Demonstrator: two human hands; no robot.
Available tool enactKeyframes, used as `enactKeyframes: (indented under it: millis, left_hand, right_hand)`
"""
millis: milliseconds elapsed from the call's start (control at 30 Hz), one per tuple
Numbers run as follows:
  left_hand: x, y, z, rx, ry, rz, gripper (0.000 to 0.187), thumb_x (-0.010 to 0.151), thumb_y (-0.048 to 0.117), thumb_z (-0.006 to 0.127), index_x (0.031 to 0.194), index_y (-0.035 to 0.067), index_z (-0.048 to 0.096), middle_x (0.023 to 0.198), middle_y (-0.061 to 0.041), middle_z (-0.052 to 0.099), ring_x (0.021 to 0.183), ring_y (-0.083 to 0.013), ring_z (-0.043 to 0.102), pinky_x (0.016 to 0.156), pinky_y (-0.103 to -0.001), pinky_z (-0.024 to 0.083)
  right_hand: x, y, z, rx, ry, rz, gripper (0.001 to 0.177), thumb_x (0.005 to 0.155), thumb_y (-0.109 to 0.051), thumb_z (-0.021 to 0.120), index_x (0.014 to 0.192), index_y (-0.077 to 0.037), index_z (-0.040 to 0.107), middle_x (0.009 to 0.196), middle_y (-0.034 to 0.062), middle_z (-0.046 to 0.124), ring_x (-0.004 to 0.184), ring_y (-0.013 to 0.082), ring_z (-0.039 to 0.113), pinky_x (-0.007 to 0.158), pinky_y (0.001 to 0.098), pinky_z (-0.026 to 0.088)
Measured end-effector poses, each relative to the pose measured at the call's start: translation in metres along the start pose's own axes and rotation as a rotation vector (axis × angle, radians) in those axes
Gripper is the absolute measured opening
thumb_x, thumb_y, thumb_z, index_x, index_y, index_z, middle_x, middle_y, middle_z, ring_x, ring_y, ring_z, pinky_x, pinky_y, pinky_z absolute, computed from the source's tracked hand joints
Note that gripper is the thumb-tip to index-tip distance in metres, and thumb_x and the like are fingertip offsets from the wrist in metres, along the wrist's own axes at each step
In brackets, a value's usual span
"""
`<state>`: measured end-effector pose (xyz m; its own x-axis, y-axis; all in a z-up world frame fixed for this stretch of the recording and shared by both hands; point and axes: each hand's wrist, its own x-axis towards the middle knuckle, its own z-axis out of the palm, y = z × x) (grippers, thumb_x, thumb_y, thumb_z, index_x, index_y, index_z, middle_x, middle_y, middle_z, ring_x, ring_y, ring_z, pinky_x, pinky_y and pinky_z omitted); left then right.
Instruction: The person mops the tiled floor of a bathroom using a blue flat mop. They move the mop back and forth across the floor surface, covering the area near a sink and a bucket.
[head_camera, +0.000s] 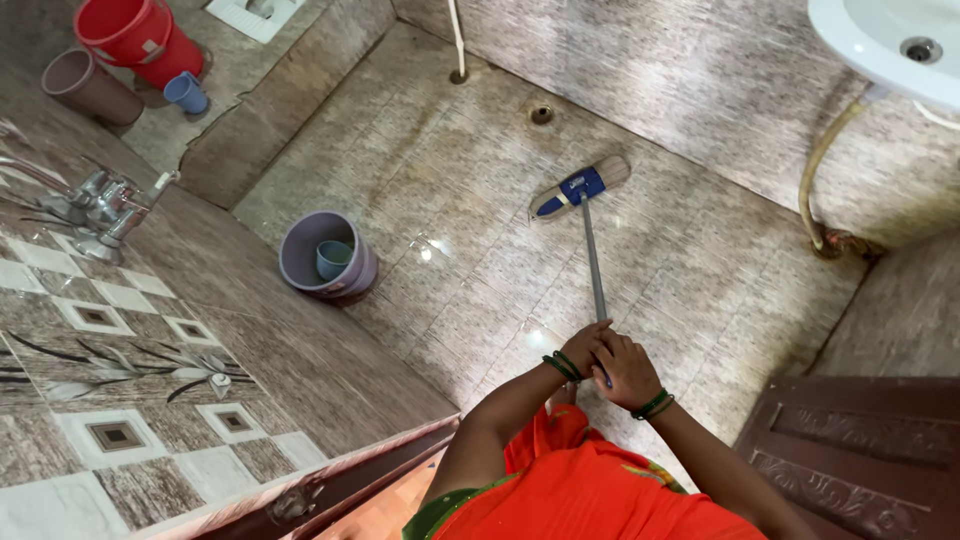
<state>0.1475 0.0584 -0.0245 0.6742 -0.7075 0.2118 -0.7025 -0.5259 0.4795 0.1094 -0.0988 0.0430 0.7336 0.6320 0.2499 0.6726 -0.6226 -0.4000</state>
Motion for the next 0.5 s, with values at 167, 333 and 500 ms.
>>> enactKeyframes:
  millis: [167, 333, 500]
  left_hand:
    - [-0.015, 0.034, 0.022, -0.123, 0.128, 0.010, 0.040, 0.080, 0.029, 0.079, 0.117, 0.015, 0.071, 0.129, -0.007, 0.067, 0.135, -0.0277, 0.051, 0.130, -0.049, 0.033]
    - [-0.036, 0.093, 0.044, -0.285, 0.192, -0.010, 0.054, 0.083, 0.034, 0.077, 0.131, 0.015, 0.063, 0.145, -0.011, 0.056, 0.151, -0.0354, 0.042, 0.123, -0.055, 0.032]
    - [-0.037, 0.151, 0.056, -0.357, 0.158, 0.010, 0.056, 0.080, 0.038, 0.071, 0.130, 0.013, 0.064, 0.147, -0.014, 0.055, 0.149, -0.0349, 0.040, 0.122, -0.061, 0.021]
  right_hand:
    - [-0.025, -0.034, -0.043, 0.084, -0.005, 0.055, 0.048, 0.079, -0.018, 0.070, 0.125, -0.007, 0.060, 0.123, 0.0159, 0.057, 0.104, 0.0350, 0.057, 0.086, 0.0468, 0.046]
    - [-0.069, -0.072, -0.089, 0.120, 0.003, 0.086, 0.042, 0.078, -0.018, 0.070, 0.119, -0.009, 0.064, 0.121, 0.0126, 0.060, 0.102, 0.0337, 0.058, 0.088, 0.0451, 0.047]
    - [-0.105, -0.104, -0.140, 0.121, 0.036, 0.145, 0.041, 0.077, -0.018, 0.071, 0.116, -0.011, 0.068, 0.118, 0.0119, 0.063, 0.102, 0.0327, 0.059, 0.085, 0.0450, 0.047]
